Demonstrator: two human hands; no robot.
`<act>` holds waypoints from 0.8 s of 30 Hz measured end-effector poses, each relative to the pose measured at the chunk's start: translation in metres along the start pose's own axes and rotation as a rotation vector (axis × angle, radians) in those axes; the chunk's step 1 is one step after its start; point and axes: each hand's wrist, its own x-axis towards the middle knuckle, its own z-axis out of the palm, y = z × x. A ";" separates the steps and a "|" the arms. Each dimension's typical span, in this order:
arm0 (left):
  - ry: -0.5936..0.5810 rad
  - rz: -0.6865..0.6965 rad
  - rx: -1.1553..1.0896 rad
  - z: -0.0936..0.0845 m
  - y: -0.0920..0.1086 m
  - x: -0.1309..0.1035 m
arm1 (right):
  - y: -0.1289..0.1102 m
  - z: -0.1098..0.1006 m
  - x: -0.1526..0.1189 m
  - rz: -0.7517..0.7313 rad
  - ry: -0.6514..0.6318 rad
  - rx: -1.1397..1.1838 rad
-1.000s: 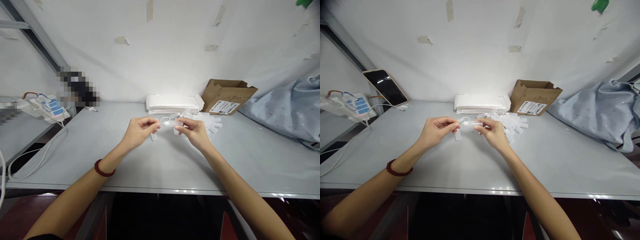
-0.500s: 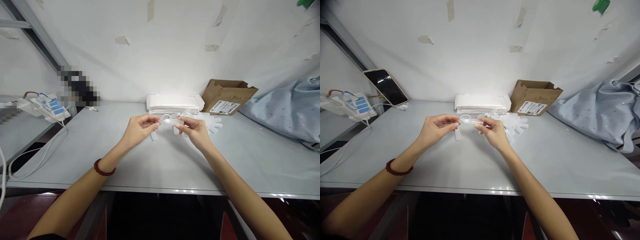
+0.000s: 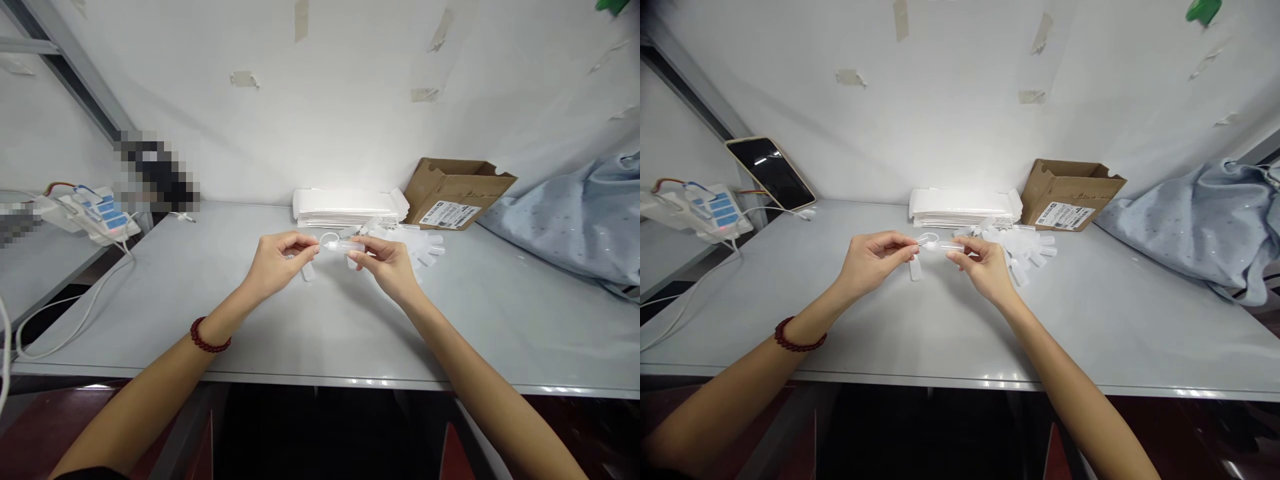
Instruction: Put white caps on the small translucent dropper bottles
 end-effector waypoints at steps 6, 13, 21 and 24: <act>-0.004 0.045 0.027 0.003 -0.002 0.000 | -0.001 0.002 -0.002 -0.011 -0.011 0.012; 0.004 0.138 0.099 0.003 -0.004 -0.002 | 0.001 0.003 -0.002 -0.001 -0.021 0.022; 0.003 0.247 0.202 -0.001 -0.001 0.002 | 0.001 -0.001 0.001 0.038 0.004 -0.007; -0.024 0.234 0.207 -0.001 0.000 0.002 | 0.000 -0.002 0.001 0.049 0.008 -0.011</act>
